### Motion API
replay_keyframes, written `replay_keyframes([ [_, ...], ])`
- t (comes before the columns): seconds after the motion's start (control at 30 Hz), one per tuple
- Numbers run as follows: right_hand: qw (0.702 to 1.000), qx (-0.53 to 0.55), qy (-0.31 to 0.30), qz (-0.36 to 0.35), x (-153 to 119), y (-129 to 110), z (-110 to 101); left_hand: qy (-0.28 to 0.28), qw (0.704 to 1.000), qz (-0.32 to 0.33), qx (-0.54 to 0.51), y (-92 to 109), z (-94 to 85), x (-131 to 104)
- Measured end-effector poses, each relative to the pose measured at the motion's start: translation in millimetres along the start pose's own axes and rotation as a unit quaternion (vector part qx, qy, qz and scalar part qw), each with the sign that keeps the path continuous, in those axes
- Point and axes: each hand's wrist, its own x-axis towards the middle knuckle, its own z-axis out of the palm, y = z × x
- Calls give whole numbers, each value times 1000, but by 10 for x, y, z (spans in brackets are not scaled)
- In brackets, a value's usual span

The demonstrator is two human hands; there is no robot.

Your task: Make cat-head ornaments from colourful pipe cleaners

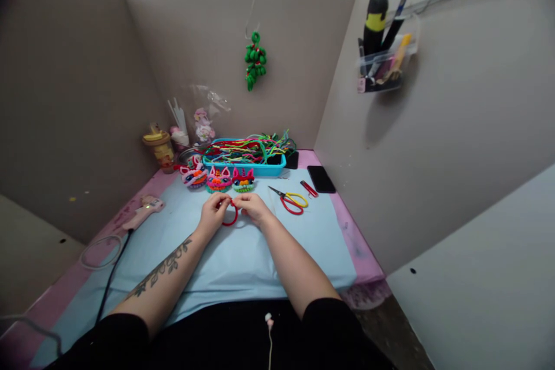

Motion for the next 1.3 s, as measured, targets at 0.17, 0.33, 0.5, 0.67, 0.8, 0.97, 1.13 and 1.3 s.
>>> replay_keyframes([
  [0.17, 998, 39, -27, 51, -40, -44, 0, -7, 1000, 10, -9, 35, -17, -8],
  [0.33, 994, 43, -60, 79, -72, -90, -5, -16, 999, 26, -11, 29, -17, -16],
  [0.5, 995, 29, -51, 79, -72, -108, -2, -18, 999, 34, -5, 41, -18, -26],
  [0.67, 997, -55, -35, 38, -13, -36, -41, -24, 999, 38, 10, 79, -15, -33],
  [0.8, 990, -133, -31, -22, -10, -23, -28, -21, 999, 17, 24, 90, -18, -18],
  [0.97, 949, -268, 20, -163, -44, -32, 64, 4, 999, -36, 29, 38, -9, -2],
  [1.13, 873, -406, 69, -262, -42, 30, 80, 18, 997, -67, 25, 16, 10, -1],
  [1.3, 806, -497, 77, -311, -24, 66, 68, 13, 997, -63, 37, 28, 20, 3],
])
